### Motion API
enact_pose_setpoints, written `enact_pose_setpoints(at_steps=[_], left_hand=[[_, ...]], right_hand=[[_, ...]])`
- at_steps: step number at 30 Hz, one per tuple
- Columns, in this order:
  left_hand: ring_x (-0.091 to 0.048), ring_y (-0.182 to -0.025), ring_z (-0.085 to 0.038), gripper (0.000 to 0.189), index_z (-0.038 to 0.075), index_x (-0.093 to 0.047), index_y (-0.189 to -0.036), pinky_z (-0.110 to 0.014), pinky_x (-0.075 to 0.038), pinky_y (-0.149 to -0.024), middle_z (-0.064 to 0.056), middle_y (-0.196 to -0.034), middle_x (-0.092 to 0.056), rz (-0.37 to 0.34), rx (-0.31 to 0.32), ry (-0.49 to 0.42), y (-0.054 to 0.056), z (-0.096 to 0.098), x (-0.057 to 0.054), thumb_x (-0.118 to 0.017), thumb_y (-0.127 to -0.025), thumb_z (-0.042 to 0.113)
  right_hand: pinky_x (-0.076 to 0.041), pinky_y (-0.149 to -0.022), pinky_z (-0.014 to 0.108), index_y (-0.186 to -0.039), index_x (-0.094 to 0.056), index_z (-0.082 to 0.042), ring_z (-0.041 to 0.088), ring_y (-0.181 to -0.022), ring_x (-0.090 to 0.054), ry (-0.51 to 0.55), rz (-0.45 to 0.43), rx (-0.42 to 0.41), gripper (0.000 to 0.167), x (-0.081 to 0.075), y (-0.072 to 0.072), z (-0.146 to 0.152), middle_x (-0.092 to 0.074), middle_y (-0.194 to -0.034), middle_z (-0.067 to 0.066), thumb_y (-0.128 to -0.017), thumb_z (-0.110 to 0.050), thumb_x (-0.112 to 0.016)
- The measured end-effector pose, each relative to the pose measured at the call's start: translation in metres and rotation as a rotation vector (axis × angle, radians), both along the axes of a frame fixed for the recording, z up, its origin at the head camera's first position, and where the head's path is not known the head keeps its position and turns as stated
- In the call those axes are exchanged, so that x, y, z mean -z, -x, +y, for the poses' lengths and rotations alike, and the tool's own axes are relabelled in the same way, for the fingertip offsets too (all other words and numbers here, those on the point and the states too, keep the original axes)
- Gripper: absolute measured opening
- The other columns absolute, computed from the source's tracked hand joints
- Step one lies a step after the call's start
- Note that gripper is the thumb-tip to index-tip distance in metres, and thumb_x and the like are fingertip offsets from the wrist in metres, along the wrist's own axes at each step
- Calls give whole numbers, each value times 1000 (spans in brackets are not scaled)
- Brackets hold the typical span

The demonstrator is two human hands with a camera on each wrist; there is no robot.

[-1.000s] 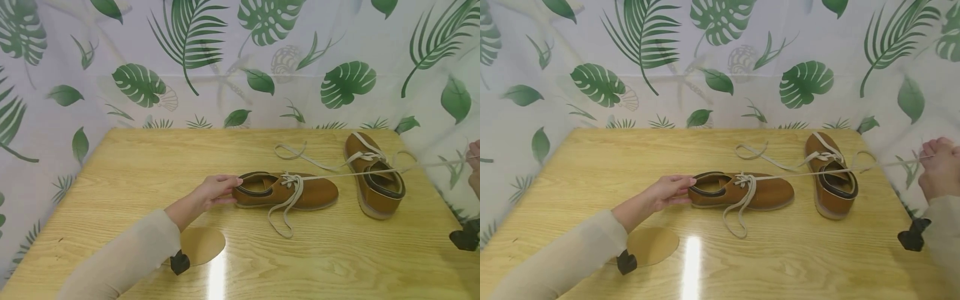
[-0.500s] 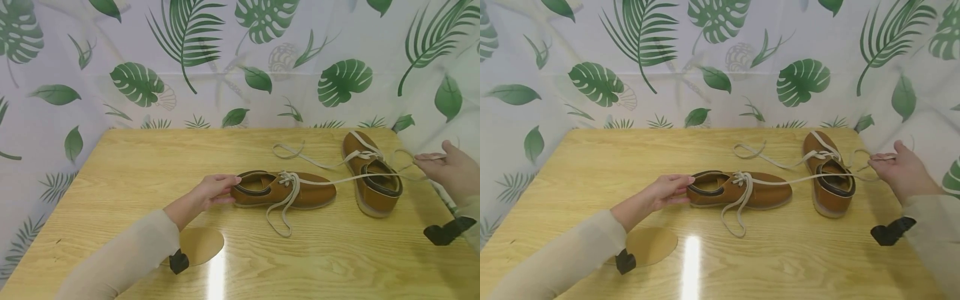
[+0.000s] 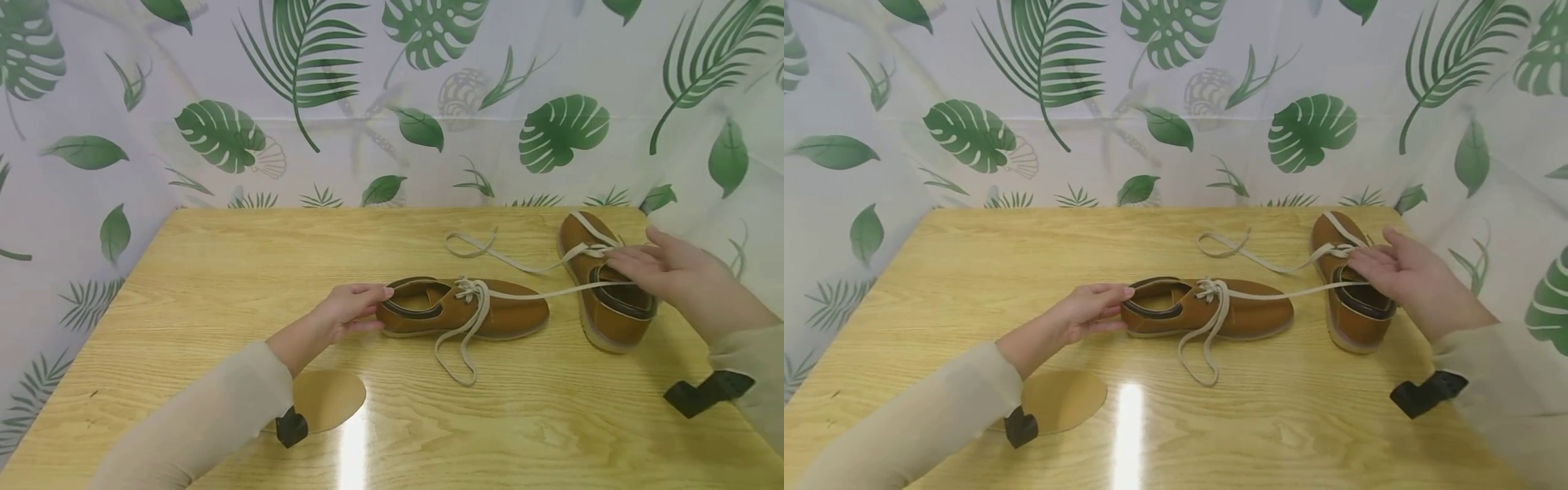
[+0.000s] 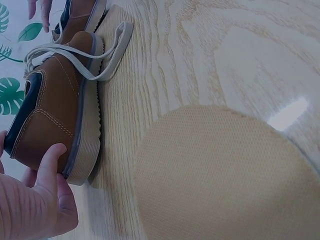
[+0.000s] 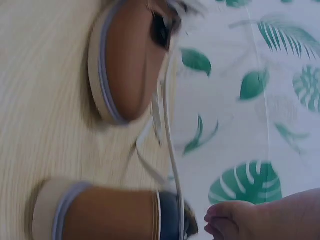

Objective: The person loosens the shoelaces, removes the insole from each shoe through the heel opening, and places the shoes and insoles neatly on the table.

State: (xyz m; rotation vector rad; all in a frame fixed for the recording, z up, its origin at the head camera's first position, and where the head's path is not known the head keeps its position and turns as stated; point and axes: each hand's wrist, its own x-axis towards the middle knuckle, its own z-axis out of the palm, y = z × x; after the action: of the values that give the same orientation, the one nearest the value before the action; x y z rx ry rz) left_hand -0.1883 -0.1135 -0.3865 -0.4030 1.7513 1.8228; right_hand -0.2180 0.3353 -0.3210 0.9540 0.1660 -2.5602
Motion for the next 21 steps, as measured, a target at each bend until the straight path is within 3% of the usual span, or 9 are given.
enact_pose_setpoints(at_steps=[4, 8, 9, 11, 12, 14, 16, 19, 21], left_hand=[[-33, -136, -33, 52, 4, -49, -134, -30, -58, -85, -15, -148, -34, -6, -6, 0, 0, 0, -2, -68, -88, 20], [-33, -136, -33, 52, 4, -50, -134, -30, -58, -85, -15, -148, -34, -8, -8, 1, 0, -1, -3, -68, -88, 20], [-33, -136, -33, 52, 4, -50, -134, -30, -58, -85, -15, -147, -35, -8, -6, 1, 0, -1, -3, -68, -88, 20], [-33, -136, -33, 51, 4, -51, -133, -31, -57, -86, -14, -148, -34, -7, -3, 1, 0, -1, -3, -68, -88, 20], [-33, -136, -33, 51, 4, -51, -133, -31, -57, -86, -14, -148, -34, -6, -2, 1, 0, -1, -3, -68, -88, 20], [-33, -136, -33, 50, 4, -51, -133, -31, -57, -86, -14, -148, -34, -7, 0, 1, 0, -1, -3, -67, -88, 20], [-33, -136, -33, 50, 4, -51, -133, -31, -57, -86, -14, -148, -34, -7, 0, -1, 0, -1, -3, -68, -88, 20], [-34, -136, -32, 50, 5, -52, -133, -30, -58, -85, -13, -148, -34, -7, -4, -2, 0, -1, -2, -68, -88, 20], [-34, -136, -32, 50, 4, -52, -132, -30, -58, -85, -14, -147, -35, -3, -4, -2, 0, -1, -1, -68, -88, 20]], right_hand=[[-9, -117, 19, -143, 4, -47, -6, -139, -3, -68, 45, -74, 78, 2, 2, -26, 0, -149, -28, -97, -20, -52], [-11, -119, 23, -148, 0, -39, 2, -142, -6, -205, 94, -187, 76, 4, 4, -51, -5, -153, -18, -97, -18, -52], [-11, -119, 24, -149, -9, -37, 4, -143, -6, -232, 108, -219, 70, 5, 5, -57, -7, -154, -15, -97, -17, -52], [-16, -119, 27, -142, -31, -29, 9, -143, -10, -295, 120, -289, 52, 7, 6, -68, -27, -152, 2, -96, -16, -53], [-17, -119, 28, -136, -41, -20, 11, -143, -10, -314, 127, -326, 42, 8, 7, -74, -38, -147, 11, -97, -16, -52], [-20, -118, 29, -132, -43, -13, 13, -143, -12, -352, 148, -399, 35, 9, 8, -85, -58, -123, 25, -97, -15, -51], [-23, -117, 30, -136, -40, -11, 16, -142, -18, -389, 162, -470, 40, 9, 9, -98, -66, -96, 27, -98, -15, -50], [-30, -115, 32, -135, -39, -11, 26, -130, -45, -460, 201, -589, 39, 8, 9, -116, -68, -91, 24, -98, -16, -50], [-38, -111, 33, -120, -53, -4, 28, -112, -61, -513, 224, -675, 25, 8, 9, -126, -69, -92, 21, -98, -16, -49]])
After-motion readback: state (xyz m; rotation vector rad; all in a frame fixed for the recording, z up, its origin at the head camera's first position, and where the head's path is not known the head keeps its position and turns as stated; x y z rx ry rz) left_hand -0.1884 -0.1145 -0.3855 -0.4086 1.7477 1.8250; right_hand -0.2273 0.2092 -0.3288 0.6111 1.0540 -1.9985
